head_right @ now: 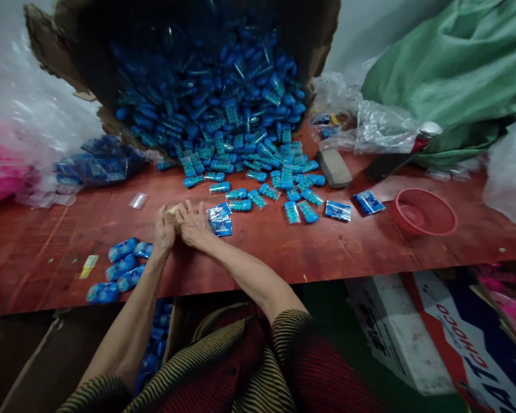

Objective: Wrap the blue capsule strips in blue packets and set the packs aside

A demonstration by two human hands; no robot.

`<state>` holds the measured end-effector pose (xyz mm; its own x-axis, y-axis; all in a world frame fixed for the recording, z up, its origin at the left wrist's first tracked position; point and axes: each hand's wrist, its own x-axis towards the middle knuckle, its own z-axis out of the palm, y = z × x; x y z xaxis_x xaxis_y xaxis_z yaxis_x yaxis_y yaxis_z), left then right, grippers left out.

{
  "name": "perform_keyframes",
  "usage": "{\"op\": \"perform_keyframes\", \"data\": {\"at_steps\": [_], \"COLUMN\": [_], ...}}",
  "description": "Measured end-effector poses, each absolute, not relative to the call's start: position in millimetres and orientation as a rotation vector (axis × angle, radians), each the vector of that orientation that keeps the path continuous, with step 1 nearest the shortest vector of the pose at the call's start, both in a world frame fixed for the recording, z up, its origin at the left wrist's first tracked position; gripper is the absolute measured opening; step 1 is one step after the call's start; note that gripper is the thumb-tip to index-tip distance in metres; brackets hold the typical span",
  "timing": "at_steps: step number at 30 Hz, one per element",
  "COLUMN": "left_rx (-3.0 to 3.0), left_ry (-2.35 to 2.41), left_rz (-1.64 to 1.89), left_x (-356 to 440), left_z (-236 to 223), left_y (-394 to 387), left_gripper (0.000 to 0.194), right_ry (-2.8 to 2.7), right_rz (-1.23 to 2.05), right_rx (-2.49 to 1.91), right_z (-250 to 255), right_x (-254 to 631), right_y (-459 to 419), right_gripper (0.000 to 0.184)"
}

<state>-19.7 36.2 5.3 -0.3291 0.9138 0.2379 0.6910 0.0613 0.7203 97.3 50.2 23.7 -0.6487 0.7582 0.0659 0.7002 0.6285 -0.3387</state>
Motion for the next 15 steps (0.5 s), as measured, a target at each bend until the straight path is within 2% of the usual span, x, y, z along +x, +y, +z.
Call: {"op": "perform_keyframes", "data": {"at_steps": [4, 8, 12, 15], "left_rx": [1.837, 1.845, 1.818, 1.778], "left_ry": [2.04, 2.147, 2.241, 2.294], "left_rz": [0.96, 0.809, 0.656, 0.644], "left_x": [-13, -7, 0, 13], "left_z": [-15, -17, -7, -1], "left_y": [39, 17, 7, -5], "left_gripper": [0.057, 0.056, 0.058, 0.057], "right_ry": [-2.681, -2.732, -2.615, -2.658], "right_rz": [0.42, 0.411, 0.384, 0.362], "right_rx": [-1.138, -0.973, -1.361, -1.384], "right_z": [14, 20, 15, 2], "right_x": [102, 152, 201, 222], "right_y": [38, 23, 21, 13], "right_gripper": [0.047, 0.047, 0.055, 0.067]}}
